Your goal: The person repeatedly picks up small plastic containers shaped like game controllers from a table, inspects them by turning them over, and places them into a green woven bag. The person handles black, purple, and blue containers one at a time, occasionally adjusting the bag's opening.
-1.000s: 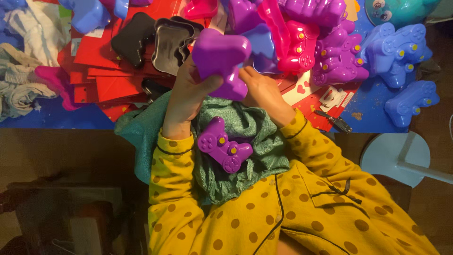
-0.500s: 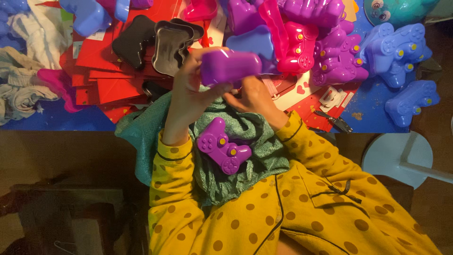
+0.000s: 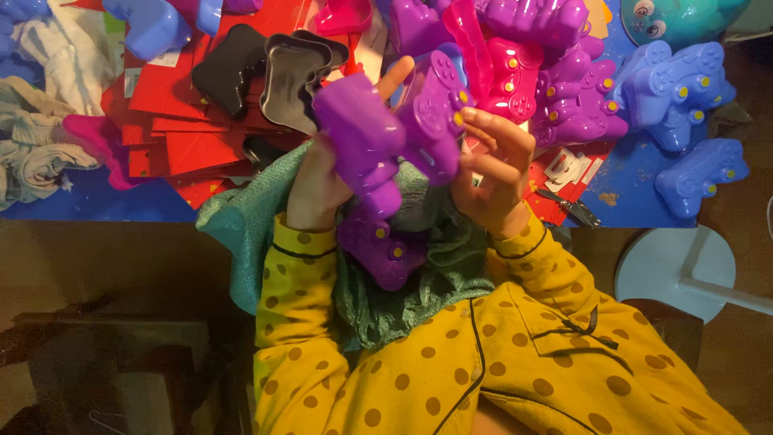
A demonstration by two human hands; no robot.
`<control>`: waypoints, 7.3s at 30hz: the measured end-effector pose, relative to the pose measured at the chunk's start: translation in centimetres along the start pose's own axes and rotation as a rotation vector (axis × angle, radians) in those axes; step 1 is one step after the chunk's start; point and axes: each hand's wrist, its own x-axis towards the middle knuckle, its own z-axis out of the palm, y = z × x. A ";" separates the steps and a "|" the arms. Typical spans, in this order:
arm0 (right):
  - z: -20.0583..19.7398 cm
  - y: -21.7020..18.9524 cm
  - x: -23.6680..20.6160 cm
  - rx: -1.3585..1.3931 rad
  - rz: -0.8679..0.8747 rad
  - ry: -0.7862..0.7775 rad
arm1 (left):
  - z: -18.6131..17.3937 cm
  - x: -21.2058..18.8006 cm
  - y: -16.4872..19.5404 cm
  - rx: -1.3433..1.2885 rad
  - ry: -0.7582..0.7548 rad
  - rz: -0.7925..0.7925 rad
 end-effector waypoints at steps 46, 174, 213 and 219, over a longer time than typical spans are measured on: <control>-6.1 -5.7 4.3 0.480 0.479 -0.610 | 1.1 -2.0 4.8 1.496 0.333 -0.094; -3.5 0.3 2.3 0.192 0.403 -0.446 | 12.7 -2.9 4.6 2.251 0.586 0.222; -13.0 10.2 0.1 -0.414 0.401 -0.197 | 3.2 1.6 -6.1 -0.533 0.148 -0.349; -9.1 4.6 -1.3 0.908 0.934 0.075 | 3.0 1.5 -6.3 -0.531 0.179 -0.299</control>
